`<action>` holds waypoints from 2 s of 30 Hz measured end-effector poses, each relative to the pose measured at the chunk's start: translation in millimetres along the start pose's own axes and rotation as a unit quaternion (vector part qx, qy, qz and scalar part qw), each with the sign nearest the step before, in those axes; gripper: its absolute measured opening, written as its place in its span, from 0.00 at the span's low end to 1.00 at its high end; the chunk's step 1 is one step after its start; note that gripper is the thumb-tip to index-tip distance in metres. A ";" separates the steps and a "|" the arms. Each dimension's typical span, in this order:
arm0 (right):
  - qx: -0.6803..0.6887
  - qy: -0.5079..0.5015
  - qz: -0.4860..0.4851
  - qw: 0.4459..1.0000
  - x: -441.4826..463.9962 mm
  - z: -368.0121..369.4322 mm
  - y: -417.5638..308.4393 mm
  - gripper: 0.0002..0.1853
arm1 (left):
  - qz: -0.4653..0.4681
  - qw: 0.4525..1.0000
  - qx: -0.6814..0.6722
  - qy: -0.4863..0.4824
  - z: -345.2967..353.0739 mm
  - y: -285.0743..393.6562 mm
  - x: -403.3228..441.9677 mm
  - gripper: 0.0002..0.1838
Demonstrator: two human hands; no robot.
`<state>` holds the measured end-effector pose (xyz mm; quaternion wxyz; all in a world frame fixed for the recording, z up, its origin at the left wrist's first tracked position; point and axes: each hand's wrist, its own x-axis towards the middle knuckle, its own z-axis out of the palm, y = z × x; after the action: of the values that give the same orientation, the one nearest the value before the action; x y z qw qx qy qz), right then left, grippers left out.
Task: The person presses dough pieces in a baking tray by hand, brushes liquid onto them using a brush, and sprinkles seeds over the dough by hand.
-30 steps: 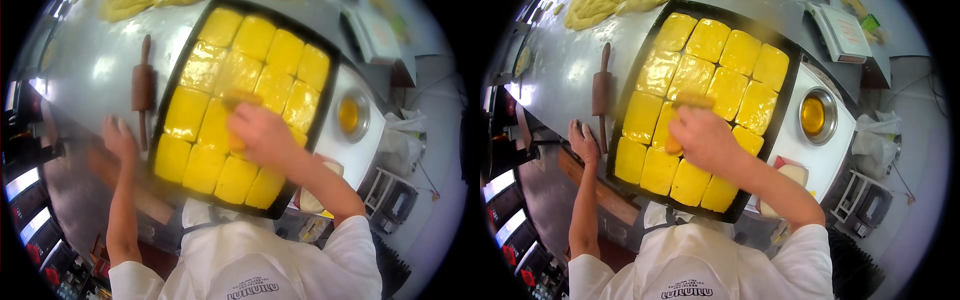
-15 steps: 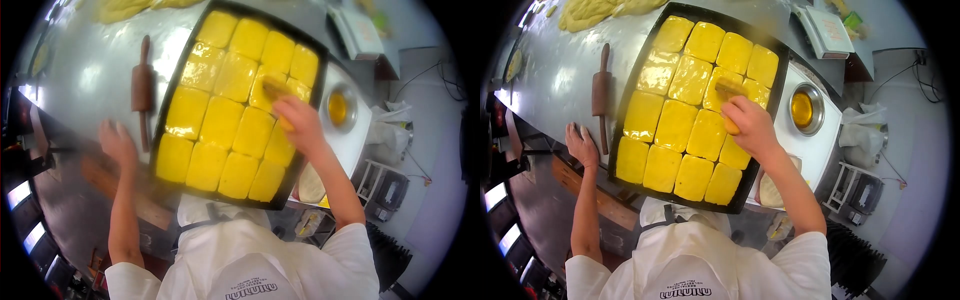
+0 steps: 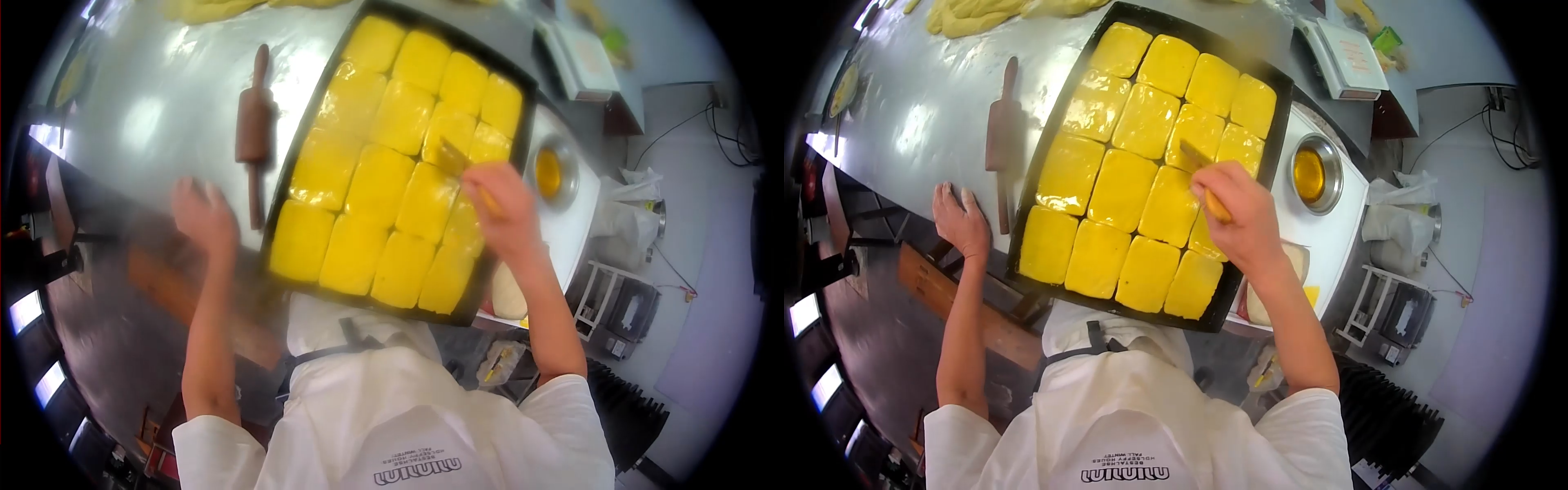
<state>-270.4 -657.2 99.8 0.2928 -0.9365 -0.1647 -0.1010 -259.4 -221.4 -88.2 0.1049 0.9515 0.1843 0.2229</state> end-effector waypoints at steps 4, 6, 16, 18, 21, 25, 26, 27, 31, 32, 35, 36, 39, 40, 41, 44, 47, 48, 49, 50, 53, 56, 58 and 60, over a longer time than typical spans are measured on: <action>0.001 0.061 -0.028 0.998 20.4 31.6 -7.5 0.12 | 0.032 0.999 0.006 0.030 -8.1 7.6 2.6 0.25; -0.014 0.065 -0.043 0.997 24.2 59.9 -2.7 0.16 | 0.019 0.999 0.015 0.023 -3.9 5.3 0.7 0.26; 0.187 -0.166 -0.069 0.966 -51.9 95.8 -144.3 0.11 | -0.009 1.000 0.006 0.013 -1.0 1.1 -5.3 0.27; 0.318 -0.175 0.067 0.929 -50.5 96.7 -147.8 0.10 | -0.016 1.000 0.016 0.001 -2.5 5.5 -1.9 0.27; 0.464 -0.156 0.314 0.814 -26.1 110.5 -105.8 0.11 | -0.004 1.000 0.007 0.009 -1.5 2.9 -1.7 0.27; 0.441 0.020 0.403 0.802 -13.5 78.5 1.1 0.13 | -0.009 1.000 0.010 -0.008 0.2 0.0 -1.7 0.27; 0.389 0.047 0.399 0.829 -13.4 54.4 19.6 0.13 | -0.011 1.000 0.009 -0.007 -0.1 1.6 -2.9 0.27; 0.352 0.103 0.401 0.839 -13.8 34.5 33.3 0.12 | -0.013 1.000 0.009 -0.006 -1.7 2.7 -3.2 0.27; 0.192 0.165 0.299 0.920 -32.5 -16.0 53.0 0.11 | -0.014 1.000 0.012 -0.009 -4.0 4.3 -3.7 0.27; 0.138 0.175 0.244 0.944 -43.1 -7.4 47.3 0.07 | -0.013 1.000 0.003 -0.011 -3.7 4.6 -2.6 0.27; -0.080 0.018 0.045 0.996 -87.5 13.0 15.8 0.15 | -0.008 1.000 -0.004 -0.008 -4.7 4.3 -1.8 0.28; -0.106 -0.039 0.061 0.992 -108.4 23.9 -2.1 0.18 | -0.005 1.000 0.000 -0.009 -3.6 4.2 -1.5 0.28; -0.085 -0.067 0.073 0.991 -170.6 41.2 -56.8 0.21 | -0.002 1.000 0.018 -0.010 -3.6 1.8 -2.6 0.28; -0.074 -0.085 0.078 0.991 -185.5 37.6 -74.7 0.21 | -0.002 1.000 0.017 -0.015 -4.7 1.4 -3.2 0.28; -0.044 -0.113 0.091 0.988 -192.5 28.1 -90.7 0.20 | 0.000 1.000 0.015 -0.020 -6.3 1.7 -2.5 0.28; 0.054 -0.153 0.144 0.976 -194.2 -7.3 -117.9 0.16 | 0.009 1.000 0.013 -0.021 -7.8 6.3 -1.6 0.29; 0.148 -0.074 0.205 0.965 -176.6 -37.4 -105.3 0.09 | 0.018 0.999 0.030 -0.013 -3.1 4.2 -2.6 0.30; 0.149 -0.026 0.239 0.959 -167.7 -40.9 -95.8 0.09 | 0.021 0.999 0.025 -0.012 -3.2 4.1 -3.1 0.30; 0.139 0.022 0.234 0.962 -161.0 -41.1 -83.5 0.08 | 0.022 0.999 0.022 -0.010 -3.5 3.1 -3.0 0.30; 0.064 0.018 0.195 0.979 -155.6 -41.1 -67.6 0.09 | 0.028 0.999 0.029 -0.010 -2.1 -0.3 -2.9 0.30; -0.013 0.016 0.139 0.990 -154.6 -22.7 -48.8 0.12 | 0.044 0.998 0.039 -0.004 3.0 -7.5 -1.6 0.30; -0.032 -0.074 0.107 0.991 -177.8 -8.2 -52.4 0.14 | 0.039 0.999 0.022 0.003 3.2 -6.6 -1.5 0.30; -0.036 -0.154 0.107 0.982 -195.9 -12.8 -75.3 0.16 | 0.034 0.999 0.006 -0.005 -1.2 -1.9 -2.4 0.30; 0.035 -0.170 0.136 0.976 -200.0 -29.3 -91.9 0.14 | 0.017 0.999 0.023 -0.029 -9.2 4.3 0.9 0.30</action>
<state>-491.9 -652.9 113.7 0.3038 -0.9429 -0.0868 0.1057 -261.6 -223.8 -78.6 0.0843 0.9627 0.1701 0.1930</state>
